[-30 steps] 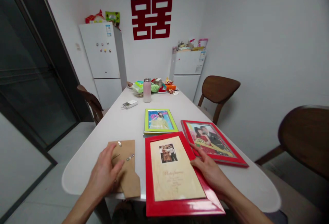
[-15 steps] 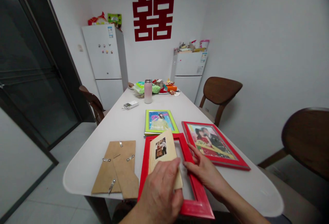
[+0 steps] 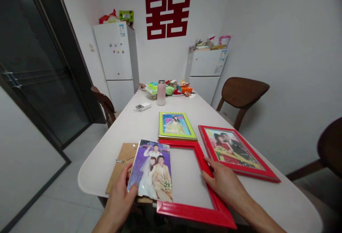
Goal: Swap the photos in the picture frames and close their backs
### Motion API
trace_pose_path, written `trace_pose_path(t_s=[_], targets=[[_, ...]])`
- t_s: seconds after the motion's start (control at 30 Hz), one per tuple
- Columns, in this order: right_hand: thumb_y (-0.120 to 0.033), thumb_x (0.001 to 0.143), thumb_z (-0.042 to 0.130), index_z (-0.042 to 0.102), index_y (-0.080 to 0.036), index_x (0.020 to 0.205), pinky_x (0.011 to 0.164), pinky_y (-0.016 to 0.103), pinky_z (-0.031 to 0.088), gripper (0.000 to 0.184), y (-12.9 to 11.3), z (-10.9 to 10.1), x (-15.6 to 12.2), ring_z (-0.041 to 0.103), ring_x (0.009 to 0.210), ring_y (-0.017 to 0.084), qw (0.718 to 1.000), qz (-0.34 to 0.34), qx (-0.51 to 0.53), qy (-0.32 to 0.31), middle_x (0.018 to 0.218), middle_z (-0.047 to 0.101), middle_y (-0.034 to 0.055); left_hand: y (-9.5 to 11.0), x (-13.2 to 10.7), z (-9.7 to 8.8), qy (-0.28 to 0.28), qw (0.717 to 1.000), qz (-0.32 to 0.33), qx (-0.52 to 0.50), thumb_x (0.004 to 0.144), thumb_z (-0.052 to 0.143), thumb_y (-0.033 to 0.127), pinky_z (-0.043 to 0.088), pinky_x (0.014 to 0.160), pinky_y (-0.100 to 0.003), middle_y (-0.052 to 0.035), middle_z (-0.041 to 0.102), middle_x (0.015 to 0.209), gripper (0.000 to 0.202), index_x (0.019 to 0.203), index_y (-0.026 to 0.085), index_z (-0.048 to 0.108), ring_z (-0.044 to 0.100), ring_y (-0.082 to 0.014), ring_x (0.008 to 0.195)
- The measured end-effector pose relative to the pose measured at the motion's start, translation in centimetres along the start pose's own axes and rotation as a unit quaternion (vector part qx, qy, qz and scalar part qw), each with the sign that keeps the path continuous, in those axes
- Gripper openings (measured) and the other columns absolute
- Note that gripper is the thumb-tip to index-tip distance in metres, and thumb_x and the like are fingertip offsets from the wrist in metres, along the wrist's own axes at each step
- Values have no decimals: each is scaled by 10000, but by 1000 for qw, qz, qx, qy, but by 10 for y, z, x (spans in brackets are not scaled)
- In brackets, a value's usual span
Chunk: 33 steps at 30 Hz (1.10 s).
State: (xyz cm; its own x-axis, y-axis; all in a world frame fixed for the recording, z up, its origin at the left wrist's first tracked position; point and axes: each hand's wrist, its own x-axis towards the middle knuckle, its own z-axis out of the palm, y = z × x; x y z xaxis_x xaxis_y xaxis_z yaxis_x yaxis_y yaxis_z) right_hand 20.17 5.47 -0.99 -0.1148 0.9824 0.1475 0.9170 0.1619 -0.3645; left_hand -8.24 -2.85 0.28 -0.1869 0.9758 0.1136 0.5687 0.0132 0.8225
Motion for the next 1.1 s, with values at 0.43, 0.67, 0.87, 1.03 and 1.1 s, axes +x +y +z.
trace_pose_path(t_s=[0.43,0.67,0.87,1.03,1.1], targets=[[-274,712,437,528,-119,1044,753,341,414,378,-33,-3,-3,528,880,221,993,-66,91,24,990,558,122,-2,3,-1,-19,959,85,270,741,409,244,396,835,-384,-140,551,1031,387,1101,110,452,503,-250,969],[-260,709,442,258,-39,1240,370,191,368,604,-80,23,8,467,380,85,832,97,504,-209,522,540,-25,10,-6,13,-60,960,197,189,687,468,187,332,926,-432,-128,448,1193,505,1184,155,387,382,-256,1117],[-215,658,488,572,-91,873,324,142,316,262,-104,8,17,406,373,39,763,64,610,-205,551,553,-17,21,-6,33,-88,942,275,171,645,464,113,290,952,-466,-137,323,1306,615,1244,141,327,275,-278,1196],[-330,677,532,534,-130,965,368,162,365,351,-119,-27,11,455,419,57,736,38,661,-140,568,538,-27,34,6,35,16,953,300,34,722,355,62,273,977,-399,-88,393,1272,512,1223,163,370,334,-219,1174],[-360,691,525,504,-141,1027,444,189,417,402,-117,-27,7,528,526,85,735,62,664,-121,697,580,18,43,7,37,62,970,224,-72,782,369,130,284,974,-362,-62,458,1224,415,1191,183,415,387,-210,1139]])
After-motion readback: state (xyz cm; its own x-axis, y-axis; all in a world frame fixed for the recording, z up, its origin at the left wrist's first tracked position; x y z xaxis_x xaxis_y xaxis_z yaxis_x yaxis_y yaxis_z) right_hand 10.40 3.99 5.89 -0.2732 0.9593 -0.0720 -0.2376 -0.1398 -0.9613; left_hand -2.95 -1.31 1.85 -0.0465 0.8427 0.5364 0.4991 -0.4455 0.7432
